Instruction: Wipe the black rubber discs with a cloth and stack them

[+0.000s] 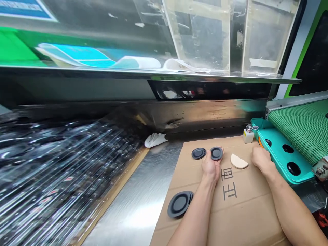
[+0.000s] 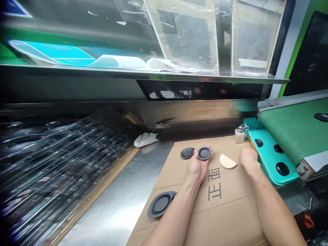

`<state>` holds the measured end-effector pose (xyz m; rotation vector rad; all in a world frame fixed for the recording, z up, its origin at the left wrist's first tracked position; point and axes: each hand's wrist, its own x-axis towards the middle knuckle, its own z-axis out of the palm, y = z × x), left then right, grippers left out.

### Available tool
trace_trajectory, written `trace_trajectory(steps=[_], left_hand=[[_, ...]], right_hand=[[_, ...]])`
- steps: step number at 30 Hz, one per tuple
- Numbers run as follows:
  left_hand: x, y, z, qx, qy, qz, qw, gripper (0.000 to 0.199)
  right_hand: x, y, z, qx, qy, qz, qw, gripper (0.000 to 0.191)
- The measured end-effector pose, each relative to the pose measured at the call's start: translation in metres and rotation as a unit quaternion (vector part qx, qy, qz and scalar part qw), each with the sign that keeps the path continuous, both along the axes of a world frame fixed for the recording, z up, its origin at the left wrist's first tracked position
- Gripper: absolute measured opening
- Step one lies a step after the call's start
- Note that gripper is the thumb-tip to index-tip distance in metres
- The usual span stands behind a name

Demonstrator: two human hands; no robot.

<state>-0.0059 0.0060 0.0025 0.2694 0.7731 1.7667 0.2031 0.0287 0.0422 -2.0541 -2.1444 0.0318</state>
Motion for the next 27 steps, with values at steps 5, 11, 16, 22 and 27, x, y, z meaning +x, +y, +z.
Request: trace_trajectory(steps=[5,11,16,22,27], left_hand=[[0.008,-0.006,-0.004,0.013,0.005,-0.08,0.997,0.032],[0.028,-0.013,-0.009,0.043,0.0,-0.149,0.988,0.026],[0.031,-0.014,-0.009,0.048,-0.007,-0.151,0.987,0.025],[0.024,-0.013,-0.009,0.037,-0.026,-0.133,0.99,0.023],[0.028,-0.013,-0.011,0.025,-0.002,-0.13,0.991,0.022]], right_hand=[[-0.024,-0.008,0.003,0.048,0.159,0.141,0.976,0.023],[-0.058,-0.023,-0.006,0.109,0.292,0.272,0.911,0.015],[-0.066,-0.028,-0.019,0.138,0.172,0.169,0.961,0.023],[-0.073,-0.037,-0.02,0.119,0.08,0.283,0.948,0.024],[-0.074,-0.029,-0.02,0.128,0.083,0.199,0.968,0.026]])
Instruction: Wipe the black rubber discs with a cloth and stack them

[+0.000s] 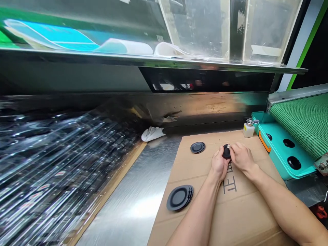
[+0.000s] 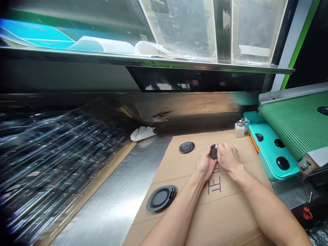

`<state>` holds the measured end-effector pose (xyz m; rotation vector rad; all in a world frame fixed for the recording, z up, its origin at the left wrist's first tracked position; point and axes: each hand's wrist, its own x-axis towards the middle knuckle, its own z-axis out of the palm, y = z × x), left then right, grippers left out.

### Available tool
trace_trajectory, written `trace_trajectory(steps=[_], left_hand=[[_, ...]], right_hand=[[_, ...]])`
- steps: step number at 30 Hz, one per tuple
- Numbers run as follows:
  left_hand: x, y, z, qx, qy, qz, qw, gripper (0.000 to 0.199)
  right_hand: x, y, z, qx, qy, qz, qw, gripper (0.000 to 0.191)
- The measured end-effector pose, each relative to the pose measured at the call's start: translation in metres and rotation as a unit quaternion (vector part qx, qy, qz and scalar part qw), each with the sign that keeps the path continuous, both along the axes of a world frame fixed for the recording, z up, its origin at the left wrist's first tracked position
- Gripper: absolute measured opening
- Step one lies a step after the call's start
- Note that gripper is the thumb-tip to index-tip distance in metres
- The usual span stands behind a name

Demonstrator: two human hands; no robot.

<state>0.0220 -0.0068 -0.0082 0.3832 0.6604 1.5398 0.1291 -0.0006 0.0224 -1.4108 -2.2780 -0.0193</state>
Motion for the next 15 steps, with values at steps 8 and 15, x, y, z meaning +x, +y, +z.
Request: trace_trajectory(steps=[8,15], left_hand=[[-0.006,0.001,-0.001,-0.022,0.002,-0.019,1.0,0.023],[-0.001,-0.003,-0.001,0.023,0.06,-0.039,0.997,0.027]], right_hand=[[0.01,0.0,0.005,-0.066,-0.037,0.048,0.996,0.02],[0.017,0.007,0.005,0.016,0.042,0.062,0.997,0.024]])
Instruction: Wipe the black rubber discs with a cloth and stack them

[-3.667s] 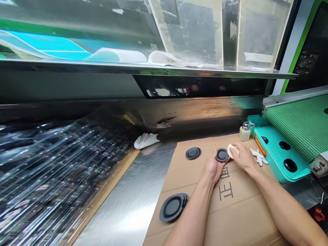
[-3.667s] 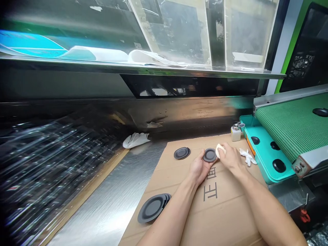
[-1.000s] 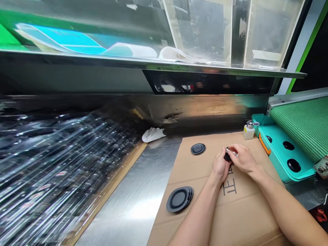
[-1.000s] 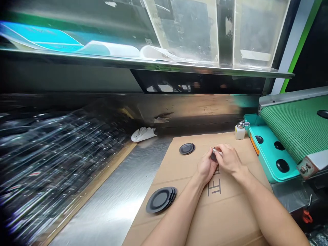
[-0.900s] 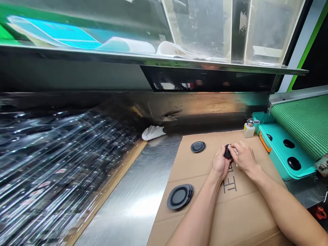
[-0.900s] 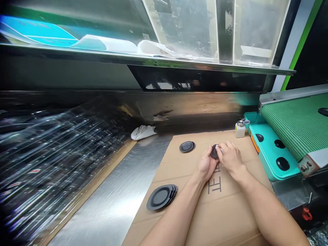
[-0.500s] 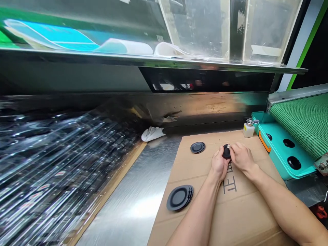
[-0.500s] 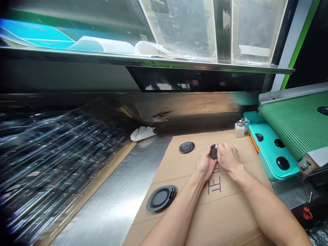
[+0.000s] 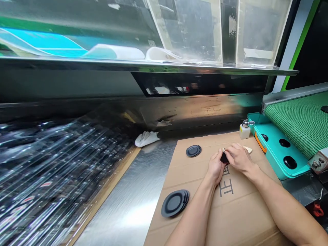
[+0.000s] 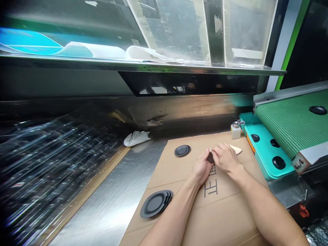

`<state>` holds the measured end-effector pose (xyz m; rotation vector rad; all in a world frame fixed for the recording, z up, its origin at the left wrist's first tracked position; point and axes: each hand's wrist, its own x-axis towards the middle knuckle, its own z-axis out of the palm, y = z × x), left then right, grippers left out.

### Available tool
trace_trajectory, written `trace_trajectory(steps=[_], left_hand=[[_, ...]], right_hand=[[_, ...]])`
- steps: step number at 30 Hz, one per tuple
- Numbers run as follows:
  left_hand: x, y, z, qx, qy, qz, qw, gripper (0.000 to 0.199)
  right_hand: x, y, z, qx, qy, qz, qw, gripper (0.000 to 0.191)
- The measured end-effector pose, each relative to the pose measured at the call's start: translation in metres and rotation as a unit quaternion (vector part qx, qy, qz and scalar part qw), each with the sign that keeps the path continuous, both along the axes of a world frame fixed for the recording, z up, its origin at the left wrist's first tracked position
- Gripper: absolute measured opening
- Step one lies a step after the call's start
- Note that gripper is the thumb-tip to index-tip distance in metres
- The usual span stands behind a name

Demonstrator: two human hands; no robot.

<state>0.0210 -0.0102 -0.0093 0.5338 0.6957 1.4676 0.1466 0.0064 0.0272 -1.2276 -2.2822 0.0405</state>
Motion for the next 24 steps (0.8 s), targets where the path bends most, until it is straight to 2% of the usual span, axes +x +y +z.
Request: trace_trajectory(steps=[3,9,13,15,18,24], left_hand=[[0.003,-0.001,-0.001,0.015,0.013,-0.009,1.0,0.031],[0.003,0.0,-0.001,0.014,0.003,-0.016,1.0,0.036],[-0.004,0.002,0.002,-0.009,-0.035,0.01,0.999,0.026],[-0.007,0.002,0.005,-0.036,-0.069,0.005,0.997,0.024],[-0.009,0.002,0.01,-0.067,-0.116,-0.031,0.991,0.032],[-0.002,-0.002,0.017,-0.071,-0.144,-0.077,0.984,0.042]], right_hand=[[-0.008,-0.003,-0.003,0.01,-0.001,-0.002,1.0,0.027],[-0.009,0.001,-0.003,-0.008,0.008,-0.086,0.996,0.028],[-0.004,0.001,-0.003,-0.048,-0.017,-0.113,0.992,0.024],[-0.005,-0.002,-0.003,-0.05,-0.003,-0.095,0.994,0.023],[-0.009,-0.006,-0.003,-0.032,0.036,-0.046,0.998,0.021],[-0.014,-0.006,-0.006,-0.03,0.148,-0.012,0.988,0.016]])
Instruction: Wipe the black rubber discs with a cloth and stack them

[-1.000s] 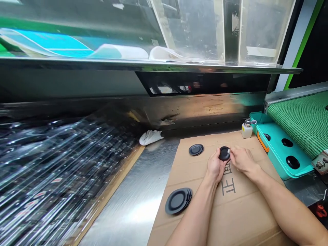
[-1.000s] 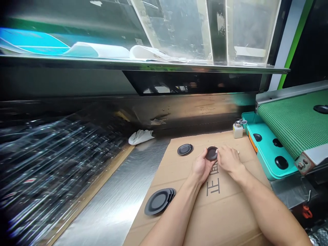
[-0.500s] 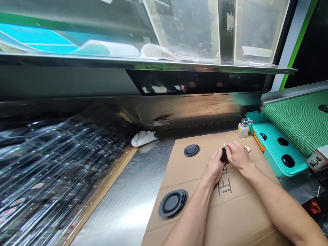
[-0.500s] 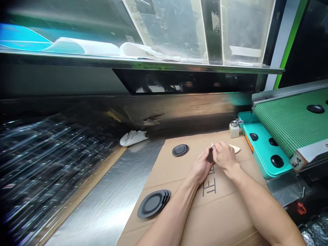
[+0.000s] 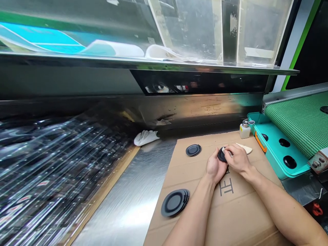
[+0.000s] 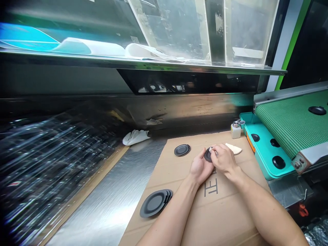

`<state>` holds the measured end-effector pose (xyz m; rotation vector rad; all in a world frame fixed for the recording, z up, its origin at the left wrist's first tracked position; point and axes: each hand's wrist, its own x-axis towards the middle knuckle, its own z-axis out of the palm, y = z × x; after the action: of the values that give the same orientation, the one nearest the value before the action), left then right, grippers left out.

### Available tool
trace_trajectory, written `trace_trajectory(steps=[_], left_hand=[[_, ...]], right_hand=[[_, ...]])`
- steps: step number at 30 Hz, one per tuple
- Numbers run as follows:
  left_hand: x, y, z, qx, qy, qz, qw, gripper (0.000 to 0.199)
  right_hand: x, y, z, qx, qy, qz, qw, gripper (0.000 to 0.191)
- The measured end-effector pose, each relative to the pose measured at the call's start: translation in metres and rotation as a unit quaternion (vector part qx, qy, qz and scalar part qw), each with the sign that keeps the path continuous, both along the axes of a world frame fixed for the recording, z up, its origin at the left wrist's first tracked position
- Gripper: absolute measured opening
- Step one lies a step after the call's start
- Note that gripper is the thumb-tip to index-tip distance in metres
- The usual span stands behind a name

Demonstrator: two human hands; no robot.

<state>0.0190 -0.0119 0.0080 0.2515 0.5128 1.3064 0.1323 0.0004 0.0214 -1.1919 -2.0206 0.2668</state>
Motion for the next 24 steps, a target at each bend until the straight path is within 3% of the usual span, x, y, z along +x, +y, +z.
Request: trace_trajectory(steps=[7,10,14,19,22,24], left_hand=[[0.007,-0.004,0.005,-0.011,0.009,0.014,1.0,0.038],[0.005,-0.003,0.005,-0.027,0.015,0.017,0.999,0.038],[0.004,-0.001,0.002,-0.019,0.0,0.021,1.0,0.04],[0.003,0.001,-0.002,-0.017,-0.01,0.01,1.0,0.04],[0.004,0.002,-0.004,0.002,-0.012,0.019,1.0,0.04],[0.005,0.001,-0.004,0.003,-0.005,0.025,1.0,0.04]], right_hand=[[-0.012,-0.003,-0.006,-0.056,0.126,0.01,0.99,0.015],[-0.016,-0.006,-0.006,-0.045,0.097,0.035,0.994,0.014],[-0.013,-0.003,-0.005,-0.019,0.024,-0.042,0.999,0.016],[-0.005,0.001,-0.004,-0.013,-0.05,-0.015,0.999,0.015],[-0.006,0.001,-0.004,0.003,-0.058,-0.064,0.996,0.017],[-0.007,0.0,-0.003,0.001,-0.052,-0.058,0.997,0.016]])
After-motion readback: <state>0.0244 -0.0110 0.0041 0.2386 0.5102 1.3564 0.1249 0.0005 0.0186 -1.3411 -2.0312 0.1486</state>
